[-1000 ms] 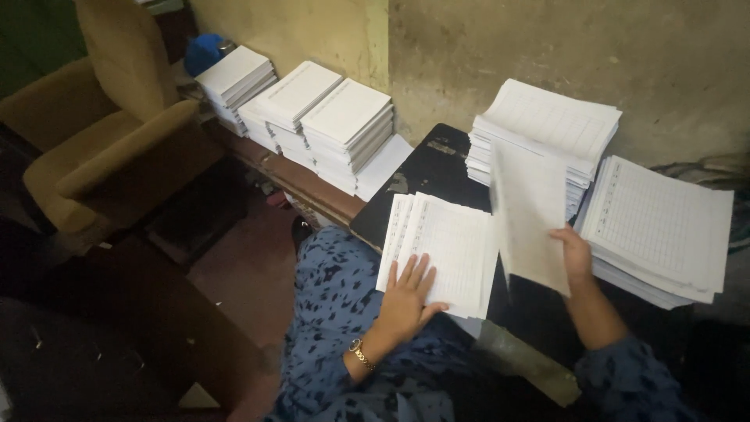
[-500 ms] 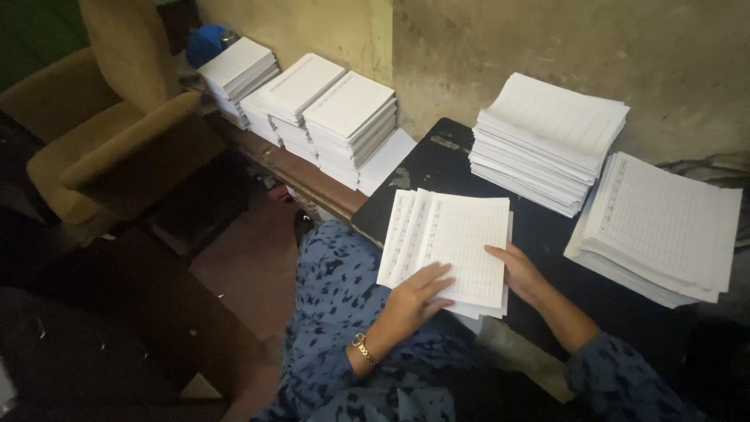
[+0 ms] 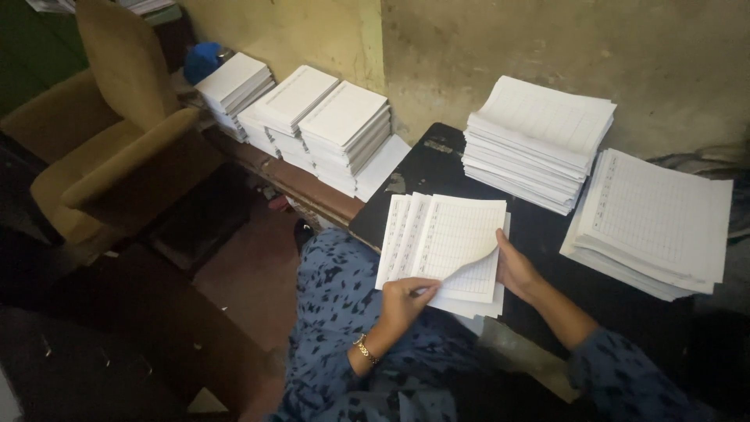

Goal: Organizing and stacking printed sheets of paper into different piles on a work surface.

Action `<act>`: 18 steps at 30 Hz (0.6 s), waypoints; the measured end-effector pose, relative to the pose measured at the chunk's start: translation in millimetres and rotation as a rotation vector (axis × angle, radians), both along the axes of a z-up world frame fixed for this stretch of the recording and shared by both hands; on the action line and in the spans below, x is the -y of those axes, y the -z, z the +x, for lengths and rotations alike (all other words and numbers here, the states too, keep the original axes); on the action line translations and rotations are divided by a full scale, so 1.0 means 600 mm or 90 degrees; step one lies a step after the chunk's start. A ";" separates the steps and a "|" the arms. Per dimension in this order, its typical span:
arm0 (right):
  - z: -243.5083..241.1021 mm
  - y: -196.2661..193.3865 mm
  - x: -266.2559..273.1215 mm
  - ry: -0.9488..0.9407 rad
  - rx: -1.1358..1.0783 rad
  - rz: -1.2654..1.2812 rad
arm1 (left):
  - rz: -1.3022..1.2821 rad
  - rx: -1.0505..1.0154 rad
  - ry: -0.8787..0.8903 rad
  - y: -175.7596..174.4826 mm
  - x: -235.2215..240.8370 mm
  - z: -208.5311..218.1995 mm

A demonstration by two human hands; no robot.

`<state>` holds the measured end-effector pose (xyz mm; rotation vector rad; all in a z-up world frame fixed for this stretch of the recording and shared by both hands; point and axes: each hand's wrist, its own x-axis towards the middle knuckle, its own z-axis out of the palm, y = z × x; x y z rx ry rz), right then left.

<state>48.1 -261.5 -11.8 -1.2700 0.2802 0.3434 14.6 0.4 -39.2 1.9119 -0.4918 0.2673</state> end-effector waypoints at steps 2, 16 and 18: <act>0.001 0.002 0.004 -0.014 0.007 0.003 | -0.021 -0.021 -0.009 -0.005 0.002 0.000; 0.002 0.005 0.011 -0.053 0.036 0.006 | -0.087 0.021 -0.063 -0.049 0.008 -0.007; 0.001 0.002 0.009 -0.058 0.043 0.002 | 0.021 0.133 -0.012 -0.040 0.006 -0.001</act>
